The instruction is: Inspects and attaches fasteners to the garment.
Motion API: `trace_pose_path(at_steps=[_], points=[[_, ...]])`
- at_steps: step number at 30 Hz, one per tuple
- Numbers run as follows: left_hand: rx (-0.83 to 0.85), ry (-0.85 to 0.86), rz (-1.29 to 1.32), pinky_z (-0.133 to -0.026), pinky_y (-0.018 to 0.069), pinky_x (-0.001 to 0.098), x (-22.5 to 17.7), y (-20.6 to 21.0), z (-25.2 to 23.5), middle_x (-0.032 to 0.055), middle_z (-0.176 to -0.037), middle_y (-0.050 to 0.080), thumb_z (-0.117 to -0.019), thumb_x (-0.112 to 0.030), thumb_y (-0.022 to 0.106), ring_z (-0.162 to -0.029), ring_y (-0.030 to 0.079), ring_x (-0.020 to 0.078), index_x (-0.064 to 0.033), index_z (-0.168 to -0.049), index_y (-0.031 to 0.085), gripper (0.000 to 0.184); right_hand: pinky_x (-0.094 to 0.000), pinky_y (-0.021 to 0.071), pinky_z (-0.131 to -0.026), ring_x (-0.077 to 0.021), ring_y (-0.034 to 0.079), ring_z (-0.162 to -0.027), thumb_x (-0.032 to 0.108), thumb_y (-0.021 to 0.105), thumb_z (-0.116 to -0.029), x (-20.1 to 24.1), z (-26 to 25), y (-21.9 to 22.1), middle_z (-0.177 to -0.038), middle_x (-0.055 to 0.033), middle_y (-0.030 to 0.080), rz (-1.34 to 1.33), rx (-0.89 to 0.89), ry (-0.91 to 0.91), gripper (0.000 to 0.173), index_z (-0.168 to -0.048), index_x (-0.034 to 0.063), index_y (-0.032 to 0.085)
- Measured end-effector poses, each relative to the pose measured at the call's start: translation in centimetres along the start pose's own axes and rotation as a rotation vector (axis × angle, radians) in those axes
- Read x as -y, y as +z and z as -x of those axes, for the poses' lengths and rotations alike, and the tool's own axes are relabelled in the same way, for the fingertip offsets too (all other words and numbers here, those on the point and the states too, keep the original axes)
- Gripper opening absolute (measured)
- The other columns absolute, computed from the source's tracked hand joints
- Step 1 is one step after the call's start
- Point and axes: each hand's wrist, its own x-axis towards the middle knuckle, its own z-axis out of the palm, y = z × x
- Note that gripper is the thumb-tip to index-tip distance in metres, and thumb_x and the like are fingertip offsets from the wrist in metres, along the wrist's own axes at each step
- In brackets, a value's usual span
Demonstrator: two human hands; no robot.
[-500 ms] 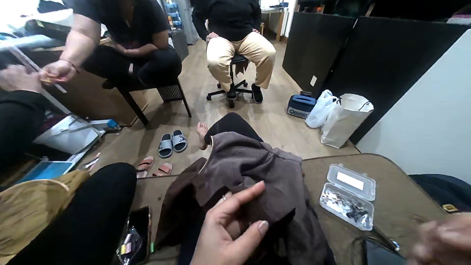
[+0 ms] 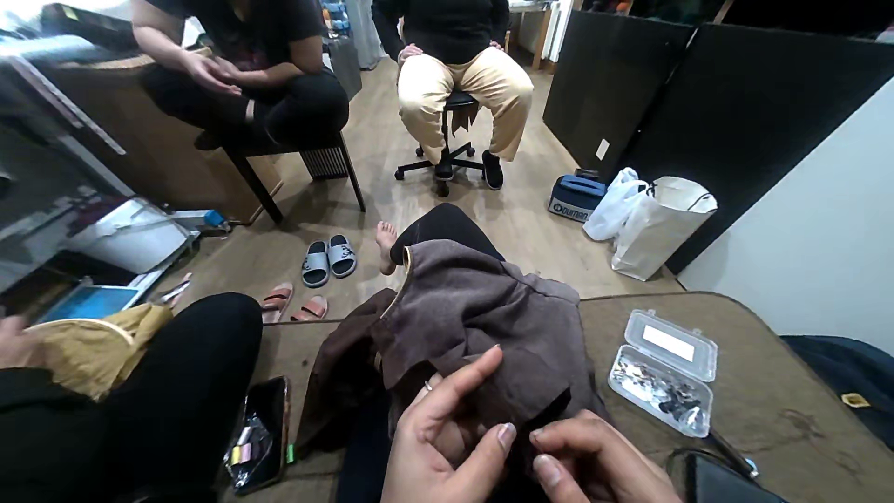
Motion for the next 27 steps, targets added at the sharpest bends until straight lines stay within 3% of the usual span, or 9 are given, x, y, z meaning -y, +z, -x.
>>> trace_pose_path(at_steps=[13,27], points=[[-0.009,0.027,-0.024,-0.094,0.0611,0.0333,0.13,0.33,0.13,0.0109,-0.137,0.063,-0.0844,0.017,0.066,-0.113,0.069,0.0141,0.0128,-0.137,0.055,0.054,-0.0134,0.0476,-0.057,-0.0007,0.057,-0.064,0.007,0.065,-0.0962,-0.34,-0.10,0.12,-0.078,-0.0056,0.064,-0.037,0.005,0.078,0.012,-0.102,-0.0024,0.069],[-0.038,0.083,-0.081,-0.096,0.0603,0.0326,0.22,0.00,0.06,0.0095,-0.133,0.067,-0.0843,0.014,0.069,-0.113,0.070,0.0138,0.0110,-0.135,0.059,0.052,-0.0116,0.0489,-0.061,0.0007,0.057,-0.069,0.006,0.066,-0.0956,-0.39,-0.25,0.53,-0.083,-0.0057,0.063,-0.038,-0.022,0.099,0.011,-0.100,-0.0037,0.072]])
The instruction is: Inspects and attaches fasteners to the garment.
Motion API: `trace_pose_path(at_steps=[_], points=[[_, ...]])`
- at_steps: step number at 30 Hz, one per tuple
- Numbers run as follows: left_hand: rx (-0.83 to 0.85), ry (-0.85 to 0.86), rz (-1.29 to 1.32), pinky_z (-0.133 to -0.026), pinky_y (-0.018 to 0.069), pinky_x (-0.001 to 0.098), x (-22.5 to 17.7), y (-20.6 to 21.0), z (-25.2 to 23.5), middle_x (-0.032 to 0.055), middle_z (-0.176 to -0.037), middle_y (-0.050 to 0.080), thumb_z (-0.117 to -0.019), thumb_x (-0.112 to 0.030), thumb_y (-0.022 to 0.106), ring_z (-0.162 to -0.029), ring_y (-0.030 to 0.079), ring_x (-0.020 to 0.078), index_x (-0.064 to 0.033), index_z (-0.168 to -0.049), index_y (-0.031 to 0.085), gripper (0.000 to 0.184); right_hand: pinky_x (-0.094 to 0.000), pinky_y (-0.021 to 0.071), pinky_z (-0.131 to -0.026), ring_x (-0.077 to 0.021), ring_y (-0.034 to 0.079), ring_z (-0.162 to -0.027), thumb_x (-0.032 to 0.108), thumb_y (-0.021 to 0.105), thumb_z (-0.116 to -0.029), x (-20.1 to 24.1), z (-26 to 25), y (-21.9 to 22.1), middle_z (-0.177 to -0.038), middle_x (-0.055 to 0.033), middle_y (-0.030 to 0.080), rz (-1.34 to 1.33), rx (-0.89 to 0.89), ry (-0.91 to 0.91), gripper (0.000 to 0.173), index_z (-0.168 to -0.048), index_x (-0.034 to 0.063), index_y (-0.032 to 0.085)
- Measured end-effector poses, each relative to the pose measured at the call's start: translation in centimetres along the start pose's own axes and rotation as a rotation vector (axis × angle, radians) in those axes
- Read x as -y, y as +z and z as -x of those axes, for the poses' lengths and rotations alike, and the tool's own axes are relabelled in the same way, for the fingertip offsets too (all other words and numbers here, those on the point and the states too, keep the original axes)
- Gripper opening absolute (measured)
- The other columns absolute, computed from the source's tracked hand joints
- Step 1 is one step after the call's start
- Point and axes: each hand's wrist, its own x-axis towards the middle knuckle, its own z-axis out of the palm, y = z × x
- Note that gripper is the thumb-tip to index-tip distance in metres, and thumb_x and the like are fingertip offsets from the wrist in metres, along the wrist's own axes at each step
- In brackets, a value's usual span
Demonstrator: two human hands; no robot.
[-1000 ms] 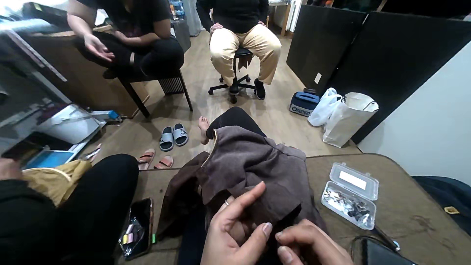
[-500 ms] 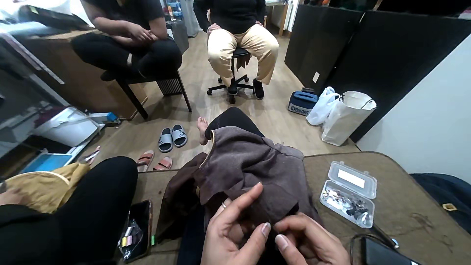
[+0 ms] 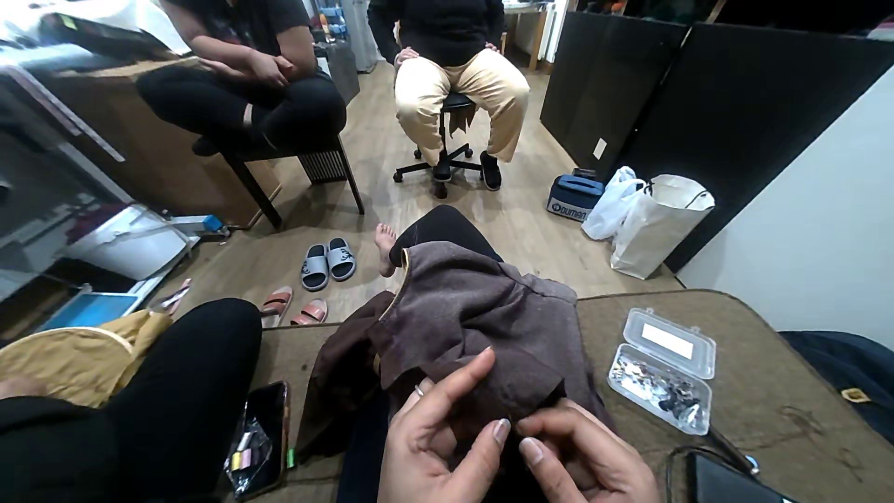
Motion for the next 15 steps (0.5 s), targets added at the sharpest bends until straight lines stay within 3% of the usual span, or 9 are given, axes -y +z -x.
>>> trace_pose_path(at_steps=[11,15], points=[[0.022,0.006,-0.111,-0.092,0.0614,0.0301,-0.15,-0.12,-0.01,0.0094,-0.128,0.070,-0.0813,0.013,0.072,-0.108,0.071,0.0123,0.0098,-0.130,0.063,0.050,-0.0107,0.0495,-0.067,-0.0013,0.059,-0.075,0.014,0.069,-0.0975,-0.41,-0.22,-0.10,-0.084,-0.0083,0.062,0.122,-0.021,-0.063,0.018,-0.091,-0.0025,0.070],[0.039,0.029,-0.198,-0.090,0.0591,0.0259,0.17,-0.13,0.19,0.0030,-0.124,0.073,-0.0816,0.007,0.075,-0.103,0.069,0.0075,0.0018,-0.130,0.068,0.049,-0.0111,0.0518,-0.069,-0.0017,0.061,-0.076,0.010,0.070,-0.0952,-0.22,-0.41,-0.21,-0.084,-0.0092,0.063,0.127,-0.027,-0.063,0.016,-0.088,-0.0035,0.068]])
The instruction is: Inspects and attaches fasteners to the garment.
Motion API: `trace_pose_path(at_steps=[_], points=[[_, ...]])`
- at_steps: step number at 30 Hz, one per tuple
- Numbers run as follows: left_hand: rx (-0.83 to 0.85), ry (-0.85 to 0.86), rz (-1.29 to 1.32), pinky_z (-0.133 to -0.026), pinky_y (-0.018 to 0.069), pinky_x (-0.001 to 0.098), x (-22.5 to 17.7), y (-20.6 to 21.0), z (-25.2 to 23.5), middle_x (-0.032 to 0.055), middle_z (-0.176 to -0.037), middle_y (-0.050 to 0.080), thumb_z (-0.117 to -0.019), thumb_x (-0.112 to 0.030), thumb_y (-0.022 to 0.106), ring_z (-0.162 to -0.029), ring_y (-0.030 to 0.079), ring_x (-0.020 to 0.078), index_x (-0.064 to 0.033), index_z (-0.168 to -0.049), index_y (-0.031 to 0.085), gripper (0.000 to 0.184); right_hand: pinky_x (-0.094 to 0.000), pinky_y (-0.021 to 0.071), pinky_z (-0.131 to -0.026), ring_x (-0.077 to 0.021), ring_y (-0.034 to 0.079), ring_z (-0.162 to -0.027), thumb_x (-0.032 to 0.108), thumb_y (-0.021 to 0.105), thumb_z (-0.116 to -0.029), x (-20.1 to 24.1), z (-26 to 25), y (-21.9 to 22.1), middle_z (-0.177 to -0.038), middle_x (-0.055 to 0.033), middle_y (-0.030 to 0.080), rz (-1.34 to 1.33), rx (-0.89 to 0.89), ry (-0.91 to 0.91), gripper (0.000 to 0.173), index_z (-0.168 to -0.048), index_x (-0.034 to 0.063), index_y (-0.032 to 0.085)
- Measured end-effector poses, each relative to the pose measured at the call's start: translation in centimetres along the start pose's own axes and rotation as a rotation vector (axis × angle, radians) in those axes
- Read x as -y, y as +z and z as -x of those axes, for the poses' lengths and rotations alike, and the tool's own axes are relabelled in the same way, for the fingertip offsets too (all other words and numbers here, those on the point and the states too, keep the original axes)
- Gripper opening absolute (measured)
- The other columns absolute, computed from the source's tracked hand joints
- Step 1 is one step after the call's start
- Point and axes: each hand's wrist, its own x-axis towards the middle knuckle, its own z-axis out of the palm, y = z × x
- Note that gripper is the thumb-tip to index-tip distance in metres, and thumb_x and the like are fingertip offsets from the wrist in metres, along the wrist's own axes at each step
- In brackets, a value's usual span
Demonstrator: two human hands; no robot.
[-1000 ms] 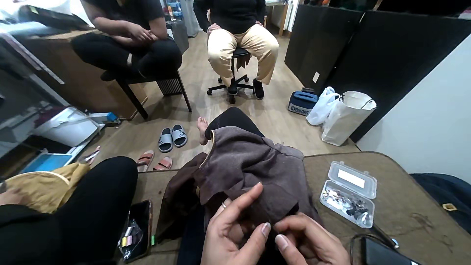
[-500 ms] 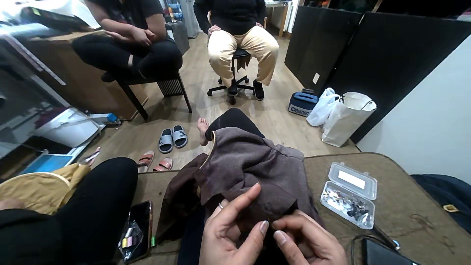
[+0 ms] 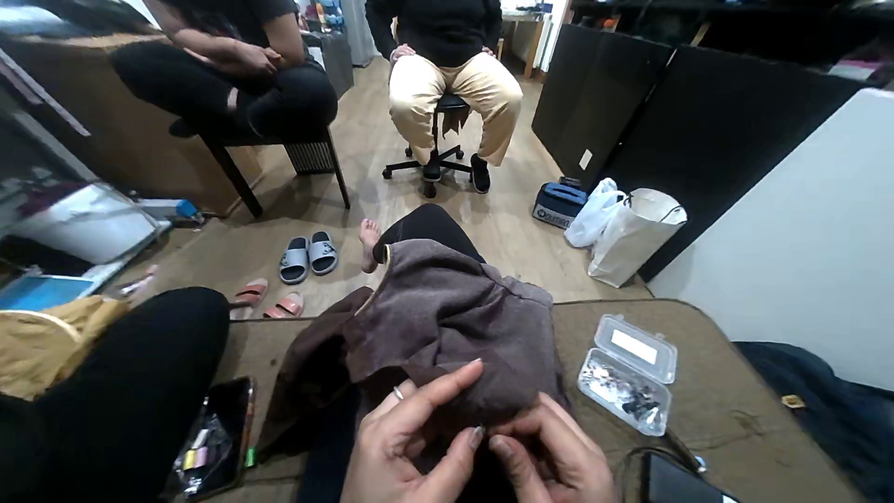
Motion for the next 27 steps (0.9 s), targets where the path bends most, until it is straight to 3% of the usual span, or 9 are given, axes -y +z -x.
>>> trace_pose_path(at_steps=[6,8,11,14,18,23,27], points=[[0.022,-0.025,0.152,-0.092,0.0626,0.0333,-0.04,-0.03,-0.32,0.0093,-0.131,0.067,-0.0794,0.017,0.071,-0.109,0.071,0.0145,0.0105,-0.132,0.059,0.054,-0.0102,0.0499,-0.069,-0.0010,0.060,-0.076,0.012,0.070,-0.0952,-0.25,-0.01,0.11,-0.083,-0.0077,0.062,0.011,0.001,-0.010,0.017,-0.087,-0.0016,0.068],[-0.004,-0.023,0.222,-0.088,0.0634,0.0321,-0.01,-0.01,-0.35,0.0051,-0.129,0.067,-0.0792,0.018,0.070,-0.105,0.071,0.0128,0.0056,-0.130,0.058,0.053,-0.0103,0.0500,-0.067,-0.0004,0.059,-0.075,0.014,0.071,-0.0959,-0.24,-0.03,0.18,-0.084,-0.0077,0.062,-0.005,0.008,-0.009,0.018,-0.089,-0.0021,0.068],[0.002,-0.026,0.254,-0.086,0.0622,0.0265,-0.01,-0.45,-0.34,-0.0037,-0.115,0.074,-0.0850,0.010,0.072,-0.097,0.072,0.0062,-0.0080,-0.118,0.071,0.037,-0.0120,0.0530,-0.068,0.0000,0.061,-0.075,0.019,0.072,-0.0959,-0.41,-0.10,0.06,-0.086,-0.0065,0.063,-0.040,0.012,-0.002,0.021,-0.094,-0.0015,0.068],[0.028,-0.039,0.159,-0.085,0.0600,0.0232,-0.25,-0.76,-0.26,-0.0049,-0.104,0.077,-0.0887,0.004,0.072,-0.092,0.071,0.0023,-0.0096,-0.108,0.077,0.024,-0.0124,0.0533,-0.071,-0.0002,0.062,-0.079,0.017,0.073,-0.0957,-0.56,-0.12,-0.14,-0.086,-0.0054,0.063,-0.060,0.021,-0.009,0.018,-0.091,0.0004,0.067],[-0.002,-0.070,0.177,-0.088,0.0598,0.0250,-0.51,-0.47,-0.23,-0.0006,-0.108,0.076,-0.0887,0.006,0.070,-0.096,0.071,0.0053,-0.0030,-0.113,0.076,0.026,-0.0137,0.0547,-0.071,-0.0022,0.063,-0.079,0.010,0.070,-0.0953,-0.39,-0.01,-0.16,-0.088,-0.0076,0.064,-0.045,0.031,-0.017,0.012,-0.093,-0.0013,0.068],[-0.002,-0.095,0.217,-0.086,0.0611,0.0261,-0.47,-0.48,-0.24,-0.0004,-0.110,0.076,-0.0881,0.009,0.069,-0.094,0.072,0.0061,-0.0020,-0.115,0.075,0.029,-0.0118,0.0515,-0.071,-0.0013,0.060,-0.079,0.011,0.067,-0.0975,-0.43,-0.04,-0.29,-0.088,-0.0085,0.062,-0.013,0.043,-0.038,0.014,-0.094,-0.0019,0.067],[0.009,-0.108,0.183,-0.087,0.0596,0.0256,-0.66,-0.56,-0.25,-0.0005,-0.109,0.077,-0.0865,0.009,0.071,-0.096,0.071,0.0049,-0.0017,-0.114,0.075,0.030,-0.0115,0.0501,-0.065,-0.0006,0.059,-0.072,0.012,0.065,-0.0986,-0.64,0.15,-0.21,-0.083,-0.0077,0.061,-0.029,0.049,-0.023,0.016,-0.092,-0.0018,0.064]])
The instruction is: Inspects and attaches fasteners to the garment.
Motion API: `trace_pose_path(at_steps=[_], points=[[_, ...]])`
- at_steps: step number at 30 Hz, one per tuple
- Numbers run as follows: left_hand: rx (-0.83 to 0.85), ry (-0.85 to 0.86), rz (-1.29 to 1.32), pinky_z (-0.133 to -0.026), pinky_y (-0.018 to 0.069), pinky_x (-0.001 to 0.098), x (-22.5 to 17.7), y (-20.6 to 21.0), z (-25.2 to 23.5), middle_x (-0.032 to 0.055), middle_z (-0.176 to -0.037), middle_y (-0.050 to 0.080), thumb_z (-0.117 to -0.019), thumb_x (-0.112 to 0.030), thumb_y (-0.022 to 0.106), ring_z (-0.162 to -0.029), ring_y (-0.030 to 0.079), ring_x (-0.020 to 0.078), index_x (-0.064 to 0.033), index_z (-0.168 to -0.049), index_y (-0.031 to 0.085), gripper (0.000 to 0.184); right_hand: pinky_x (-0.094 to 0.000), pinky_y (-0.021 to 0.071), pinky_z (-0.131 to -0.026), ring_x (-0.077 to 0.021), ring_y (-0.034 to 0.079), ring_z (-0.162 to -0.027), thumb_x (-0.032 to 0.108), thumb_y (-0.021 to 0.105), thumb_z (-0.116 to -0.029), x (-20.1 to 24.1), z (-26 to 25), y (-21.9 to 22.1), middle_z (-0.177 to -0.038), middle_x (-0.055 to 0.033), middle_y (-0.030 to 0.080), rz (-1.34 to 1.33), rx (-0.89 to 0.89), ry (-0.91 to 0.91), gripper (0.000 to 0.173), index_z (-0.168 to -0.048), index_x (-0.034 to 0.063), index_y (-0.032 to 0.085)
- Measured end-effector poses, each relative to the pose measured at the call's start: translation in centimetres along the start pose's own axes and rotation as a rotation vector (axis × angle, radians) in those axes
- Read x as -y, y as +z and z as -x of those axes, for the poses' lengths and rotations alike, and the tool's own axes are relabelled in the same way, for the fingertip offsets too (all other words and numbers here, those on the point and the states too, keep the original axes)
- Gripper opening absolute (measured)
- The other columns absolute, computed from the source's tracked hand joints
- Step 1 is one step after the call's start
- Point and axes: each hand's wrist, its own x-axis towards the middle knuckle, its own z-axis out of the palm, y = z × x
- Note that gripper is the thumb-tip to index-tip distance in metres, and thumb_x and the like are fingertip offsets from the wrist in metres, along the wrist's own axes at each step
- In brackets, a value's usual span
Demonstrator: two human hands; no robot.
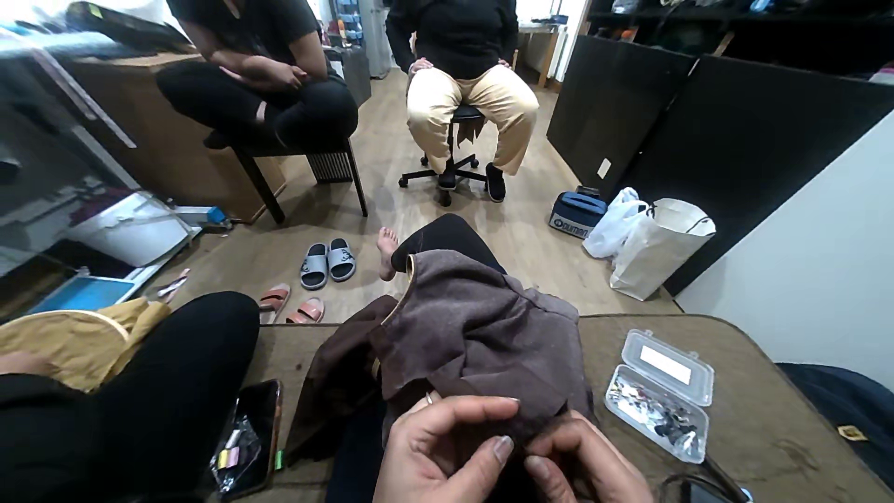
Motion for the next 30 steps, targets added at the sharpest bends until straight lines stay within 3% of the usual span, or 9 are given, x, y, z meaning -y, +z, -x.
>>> trace_pose_path(at_steps=[17,26,30], points=[[0.060,0.137,-0.240,-0.085,0.0574,0.0253,0.4,0.5,0.3,0.0038,-0.106,0.078,-0.0871,0.004,0.072,-0.093,0.072,0.0035,0.0002,-0.114,0.075,0.027,-0.0110,0.0471,-0.064,-0.0015,0.057,-0.071,0.014,0.067,-0.0963,0.7,-0.3,-1.0,-0.079,-0.0083,0.060,0.072,-0.009,0.023,0.021,-0.084,-0.0021,0.063],[0.017,-0.048,0.114,-0.087,0.0618,0.0270,0.2,0.2,0.0,-0.0002,-0.116,0.075,-0.0876,0.011,0.068,-0.098,0.072,0.0067,0.0010,-0.119,0.071,0.033,-0.0116,0.0476,-0.065,-0.0038,0.057,-0.073,0.011,0.063,-0.0993,1.1,-0.4,-0.6,-0.084,-0.0106,0.059,0.067,0.030,-0.016,0.017,-0.094,-0.0043,0.067],[0.038,-0.112,0.184,-0.069,0.0625,0.0251,0.2,0.1,-0.1,0.0014,-0.113,0.075,-0.0886,0.011,0.067,-0.081,0.072,0.0063,0.0014,-0.121,0.069,0.034,-0.0112,0.0483,-0.070,-0.0042,0.057,-0.077,0.010,0.061,-0.1005,1.1,-0.4,-0.5,-0.086,-0.0109,0.059,0.061,0.044,-0.037,0.016,-0.096,-0.0041,0.067]])
